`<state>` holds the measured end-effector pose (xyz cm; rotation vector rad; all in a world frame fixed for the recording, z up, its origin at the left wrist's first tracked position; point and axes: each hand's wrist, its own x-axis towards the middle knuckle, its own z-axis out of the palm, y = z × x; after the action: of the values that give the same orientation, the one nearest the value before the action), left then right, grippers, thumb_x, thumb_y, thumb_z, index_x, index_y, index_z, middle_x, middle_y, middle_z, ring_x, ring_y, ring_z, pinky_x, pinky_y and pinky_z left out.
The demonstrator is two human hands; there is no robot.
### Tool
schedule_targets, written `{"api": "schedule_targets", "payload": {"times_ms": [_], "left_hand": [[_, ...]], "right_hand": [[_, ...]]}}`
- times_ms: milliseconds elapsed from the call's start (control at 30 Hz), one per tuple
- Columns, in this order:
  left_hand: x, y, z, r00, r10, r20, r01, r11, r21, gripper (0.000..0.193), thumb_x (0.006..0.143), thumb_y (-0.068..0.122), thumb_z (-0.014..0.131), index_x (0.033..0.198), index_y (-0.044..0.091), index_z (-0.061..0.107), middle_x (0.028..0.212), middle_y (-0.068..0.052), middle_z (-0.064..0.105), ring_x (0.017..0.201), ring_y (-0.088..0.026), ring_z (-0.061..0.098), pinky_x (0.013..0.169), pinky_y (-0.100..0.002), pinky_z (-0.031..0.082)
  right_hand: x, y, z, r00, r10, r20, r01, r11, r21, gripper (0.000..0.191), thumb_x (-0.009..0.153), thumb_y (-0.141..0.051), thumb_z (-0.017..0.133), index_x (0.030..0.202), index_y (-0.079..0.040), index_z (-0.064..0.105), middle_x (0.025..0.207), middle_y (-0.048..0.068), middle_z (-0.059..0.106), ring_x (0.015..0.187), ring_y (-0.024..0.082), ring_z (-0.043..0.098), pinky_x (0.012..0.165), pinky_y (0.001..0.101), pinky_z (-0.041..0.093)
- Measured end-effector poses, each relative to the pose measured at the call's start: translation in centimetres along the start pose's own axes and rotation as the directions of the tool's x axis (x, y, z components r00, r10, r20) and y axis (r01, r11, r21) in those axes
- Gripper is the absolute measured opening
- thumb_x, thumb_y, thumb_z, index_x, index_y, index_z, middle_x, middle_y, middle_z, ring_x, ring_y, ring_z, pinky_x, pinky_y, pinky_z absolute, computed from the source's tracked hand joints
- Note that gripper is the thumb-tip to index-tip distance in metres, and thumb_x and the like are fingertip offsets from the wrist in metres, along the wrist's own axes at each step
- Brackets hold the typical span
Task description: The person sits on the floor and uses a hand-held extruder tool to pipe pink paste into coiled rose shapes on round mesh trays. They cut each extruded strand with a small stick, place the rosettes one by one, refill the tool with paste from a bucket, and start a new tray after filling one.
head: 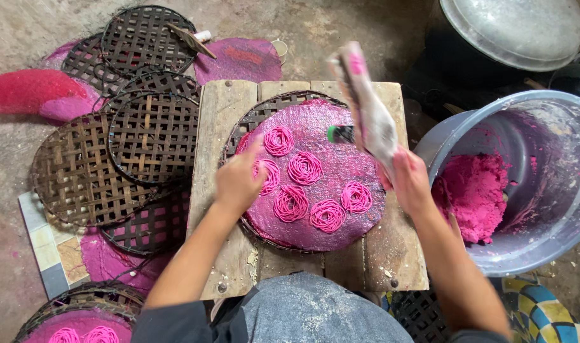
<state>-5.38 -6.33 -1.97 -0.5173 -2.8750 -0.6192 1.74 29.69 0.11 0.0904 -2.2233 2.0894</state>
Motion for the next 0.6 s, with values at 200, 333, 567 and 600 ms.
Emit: {"api": "schedule_targets", "payload": {"times_ms": [200, 333, 567, 600], "left_hand": [[-10.1, -1.7, -0.9, 0.975, -0.215, -0.057, 0.222, 0.963, 0.155, 0.089, 0.097, 0.047, 0.056, 0.156, -0.008, 0.018, 0.156, -0.030, 0.036, 0.146, -0.047, 0.028, 0.115, -0.063, 0.022], [-12.4, 1.2, 0.8, 0.984, -0.166, -0.059, 0.172, 0.979, 0.110, 0.101, 0.089, 0.051, 0.058, 0.154, -0.009, 0.009, 0.159, -0.033, 0.031, 0.145, -0.049, 0.020, 0.110, -0.074, 0.005], [-12.8, 2.8, -2.5, 0.901, -0.255, 0.352, 0.212, 0.965, 0.155, 0.090, 0.099, 0.048, 0.054, 0.160, -0.002, 0.009, 0.147, -0.023, 0.047, 0.151, -0.039, 0.025, 0.119, -0.072, -0.004], [-12.7, 2.5, -2.9, 0.889, -0.269, 0.372, 0.238, 0.963, 0.129, 0.087, 0.100, 0.047, 0.053, 0.162, 0.001, 0.011, 0.146, -0.019, 0.050, 0.152, -0.036, 0.027, 0.121, -0.073, -0.004]], "right_hand": [[-8.4, 2.9, 1.5, 0.950, -0.100, -0.294, 0.158, 0.971, 0.179, 0.082, 0.100, -0.073, 0.046, 0.127, 0.004, 0.055, 0.071, 0.002, 0.048, 0.057, 0.015, 0.046, 0.051, 0.0307, 0.036], [-11.1, 4.3, 1.6, 0.922, -0.026, -0.385, 0.107, 0.976, 0.189, 0.085, 0.102, -0.078, 0.044, 0.114, 0.006, 0.055, 0.071, 0.004, 0.049, 0.061, 0.018, 0.048, 0.055, 0.0324, 0.037], [-12.4, 5.7, -0.7, 0.902, -0.046, -0.429, 0.126, 0.979, 0.160, 0.085, 0.101, -0.079, 0.043, 0.114, 0.004, 0.055, 0.067, 0.008, 0.049, 0.054, 0.019, 0.046, 0.054, 0.0352, 0.036], [-12.6, 6.0, -0.8, 0.905, -0.038, -0.424, 0.133, 0.972, 0.195, 0.084, 0.102, -0.079, 0.044, 0.112, 0.004, 0.055, 0.066, 0.008, 0.048, 0.053, 0.019, 0.045, 0.055, 0.0360, 0.036]]}}
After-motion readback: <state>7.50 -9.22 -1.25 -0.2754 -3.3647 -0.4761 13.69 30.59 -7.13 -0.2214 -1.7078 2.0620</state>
